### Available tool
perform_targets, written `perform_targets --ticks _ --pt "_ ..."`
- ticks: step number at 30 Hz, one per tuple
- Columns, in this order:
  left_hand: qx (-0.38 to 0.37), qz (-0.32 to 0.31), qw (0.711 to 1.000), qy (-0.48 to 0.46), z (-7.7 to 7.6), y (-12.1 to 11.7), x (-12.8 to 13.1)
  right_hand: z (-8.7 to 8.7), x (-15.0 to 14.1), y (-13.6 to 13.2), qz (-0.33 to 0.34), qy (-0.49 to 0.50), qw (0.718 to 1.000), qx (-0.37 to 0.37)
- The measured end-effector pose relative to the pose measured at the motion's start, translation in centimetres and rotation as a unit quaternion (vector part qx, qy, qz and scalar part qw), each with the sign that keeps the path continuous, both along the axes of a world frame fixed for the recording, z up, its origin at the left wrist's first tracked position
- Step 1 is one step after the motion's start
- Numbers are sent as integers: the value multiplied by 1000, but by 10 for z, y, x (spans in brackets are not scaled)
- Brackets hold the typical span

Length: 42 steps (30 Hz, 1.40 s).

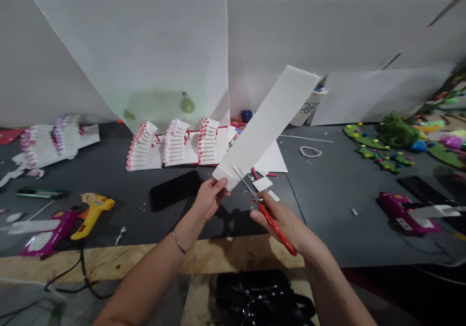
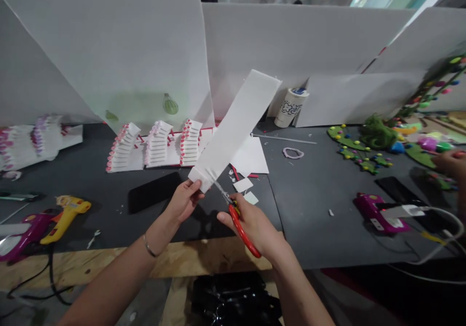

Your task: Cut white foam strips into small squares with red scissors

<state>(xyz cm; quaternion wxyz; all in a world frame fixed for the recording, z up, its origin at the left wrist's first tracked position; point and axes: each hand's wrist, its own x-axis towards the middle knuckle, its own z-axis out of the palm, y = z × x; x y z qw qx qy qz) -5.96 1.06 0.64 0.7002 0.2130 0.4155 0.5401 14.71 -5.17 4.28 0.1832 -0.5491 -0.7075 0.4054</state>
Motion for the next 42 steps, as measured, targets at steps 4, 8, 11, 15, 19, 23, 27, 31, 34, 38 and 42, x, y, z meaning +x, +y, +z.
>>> perform_targets --ticks 4,8,11,15,19,23,27,31,34,38,42 --pt "-15 65 998 -19 2 4 -4 -6 12 -8 -36 62 997 -14" --pt "-52 55 996 -50 0 0 1 -19 2 -1 -180 258 948 44" --pt "-57 34 996 -51 -4 -7 10 -28 -28 17 -229 375 897 61" --pt "-17 44 998 -35 -9 -14 18 -37 -66 39 -226 427 872 78" --pt "54 54 996 41 -11 -17 19 -37 -76 47 -238 431 867 82" --pt "152 37 977 142 -9 -17 13 -37 -64 52 -214 440 872 29" --pt "253 -3 951 175 -6 -15 1 -44 -47 60 -188 440 877 -46" --pt "312 -90 910 258 3 -15 -14 -46 -39 62 -132 469 869 -81" --pt "332 -134 879 315 10 -16 -21 -42 -36 60 -92 464 873 -116" --pt "327 -146 865 351 14 -15 -24 -39 -32 57 -76 472 871 -117" --pt "327 -132 860 369 14 -15 -24 -41 -34 56 -95 483 863 -116"
